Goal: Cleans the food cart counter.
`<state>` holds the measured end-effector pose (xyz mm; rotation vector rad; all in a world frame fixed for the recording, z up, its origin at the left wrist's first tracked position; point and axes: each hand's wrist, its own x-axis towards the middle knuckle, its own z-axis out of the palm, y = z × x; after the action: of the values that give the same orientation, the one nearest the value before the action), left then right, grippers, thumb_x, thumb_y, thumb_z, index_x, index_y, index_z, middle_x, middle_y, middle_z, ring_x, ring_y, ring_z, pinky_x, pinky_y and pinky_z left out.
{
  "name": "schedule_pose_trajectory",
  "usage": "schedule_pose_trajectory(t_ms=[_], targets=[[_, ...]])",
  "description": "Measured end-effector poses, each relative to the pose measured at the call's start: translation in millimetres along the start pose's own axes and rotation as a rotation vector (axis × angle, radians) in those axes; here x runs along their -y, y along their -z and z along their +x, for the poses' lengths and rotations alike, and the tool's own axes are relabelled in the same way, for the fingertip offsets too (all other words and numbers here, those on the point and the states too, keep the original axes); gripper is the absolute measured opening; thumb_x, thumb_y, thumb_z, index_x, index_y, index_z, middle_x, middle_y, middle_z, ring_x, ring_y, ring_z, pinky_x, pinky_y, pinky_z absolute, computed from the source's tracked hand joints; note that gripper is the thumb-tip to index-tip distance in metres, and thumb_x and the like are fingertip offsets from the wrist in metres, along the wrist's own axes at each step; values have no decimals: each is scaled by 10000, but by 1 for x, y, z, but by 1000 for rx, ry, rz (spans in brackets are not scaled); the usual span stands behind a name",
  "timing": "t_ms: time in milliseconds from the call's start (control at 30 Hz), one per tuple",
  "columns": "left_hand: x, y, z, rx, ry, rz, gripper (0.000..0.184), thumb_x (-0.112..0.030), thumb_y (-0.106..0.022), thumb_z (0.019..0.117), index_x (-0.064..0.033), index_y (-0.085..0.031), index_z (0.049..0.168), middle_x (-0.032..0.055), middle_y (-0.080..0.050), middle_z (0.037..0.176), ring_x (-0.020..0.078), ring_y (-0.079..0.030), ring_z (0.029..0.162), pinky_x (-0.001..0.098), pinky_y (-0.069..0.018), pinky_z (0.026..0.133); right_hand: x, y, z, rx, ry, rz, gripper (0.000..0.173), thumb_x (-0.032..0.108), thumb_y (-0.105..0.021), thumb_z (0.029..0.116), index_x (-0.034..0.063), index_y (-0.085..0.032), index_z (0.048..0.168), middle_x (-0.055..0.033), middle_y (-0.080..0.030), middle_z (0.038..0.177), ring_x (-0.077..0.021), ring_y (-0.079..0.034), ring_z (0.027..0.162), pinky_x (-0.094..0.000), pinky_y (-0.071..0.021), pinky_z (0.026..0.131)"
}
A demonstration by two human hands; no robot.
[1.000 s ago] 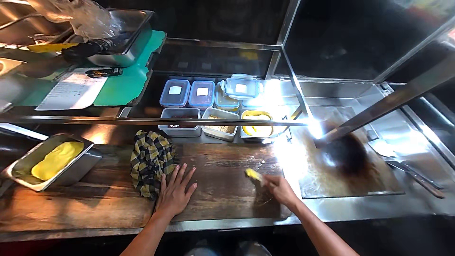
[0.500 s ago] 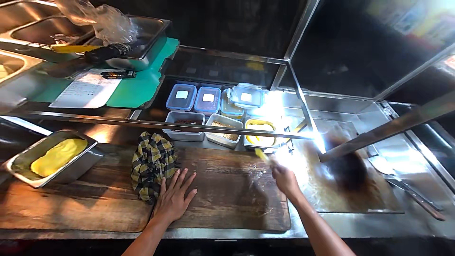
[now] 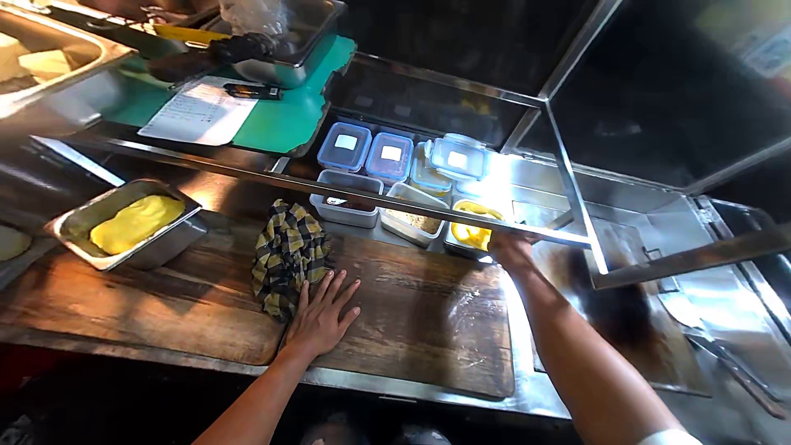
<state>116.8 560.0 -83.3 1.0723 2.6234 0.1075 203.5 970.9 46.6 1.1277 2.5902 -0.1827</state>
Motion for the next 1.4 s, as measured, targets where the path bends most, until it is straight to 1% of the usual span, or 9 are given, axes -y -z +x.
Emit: schedule_pose_trajectory(t_ms=[267, 333, 467, 567, 667, 867, 967, 1100, 1400], targets=[[25, 16, -21, -604, 152, -339, 677, -484, -570, 940, -172, -489, 1535, 236, -251, 1662, 474, -223, 1528, 729, -180, 1185, -9, -11, -73, -409, 183, 177, 447, 168, -514, 1031, 102, -537, 1473, -246, -567, 1397, -443, -581, 1246, -651, -509, 944], [51, 30, -8, -470, 286, -376, 780, -421, -642, 933, -192, -343, 1616, 266, -101, 1687, 512, -138, 1534, 738, -192, 1172, -7, -45, -116, -513, 334, 401, 411, 96, -530, 996, 71, -607, 1399, -193, -586, 1394, -349, -617, 1233, -555, -554, 965], [78, 65, 27, -318, 363, -654, 244, -40, -604, 991, 3, -692, 1214, 250, -643, 1241, 396, -611, 1165, 594, -480, 993, 30, -105, -183, -357, 290, 896, 409, 45, -579, 956, 38, -649, 1359, -166, -634, 1320, -211, -673, 1128, -367, -609, 893], [9, 104, 2, -173, 277, -1203, 260, -77, -453, 936, 3, -674, 1048, 67, -651, 918, 135, -618, 842, 353, -533, 772, 82, -102, -218, 32, 46, 1685, 697, 375, -536, 999, 34, -355, 1579, -157, -448, 1567, -284, -554, 1329, -460, -573, 949], [-79, 118, -48, 545, -97, -1600, 376, -209, -514, 1006, -53, -631, 1328, 63, -689, 1247, 171, -668, 1100, 394, -570, 944, 99, -99, -239, 272, 20, 2050, 1010, 545, -728, 876, 117, -216, 1635, -124, -438, 1583, -250, -529, 1363, -476, -526, 1047], [-74, 59, -3, -3, -331, -797, 517, -501, -485, 1038, -150, -656, 1376, 49, -619, 1432, 146, -564, 1342, 398, -454, 1149, -12, -61, -185, -455, -305, 1606, 284, 139, -597, 967, -40, -649, 1182, -117, -739, 975, -179, -732, 862, -381, -639, 772], [-49, 5, 32, 21, -223, -132, 761, -751, -258, 977, -344, -323, 1616, 104, -166, 1718, 338, -95, 1588, 675, -57, 1235, -68, -93, -115, -269, -111, 1089, 526, 446, -470, 1036, 125, -582, 1436, -95, -603, 1418, -207, -567, 1307, -470, -472, 1099], [-52, -19, 31, -88, -167, 92, 765, -759, -201, 968, -366, -309, 1616, 61, -207, 1713, 331, -149, 1582, 686, -110, 1225, -30, -165, -66, -218, -114, 181, 697, 527, -393, 1012, 219, -312, 1632, -169, -228, 1693, -387, -232, 1553, -580, -231, 1243], [-46, -21, 29, -131, -166, 115, 685, -651, -166, 1019, -351, -323, 1615, 29, -227, 1709, 298, -184, 1578, 647, -126, 1234, 19, -185, -205, -97, 586, 529, 463, 335, -817, 816, 280, -731, 1268, -52, -624, 1433, -278, -521, 1395, -529, -458, 1121]])
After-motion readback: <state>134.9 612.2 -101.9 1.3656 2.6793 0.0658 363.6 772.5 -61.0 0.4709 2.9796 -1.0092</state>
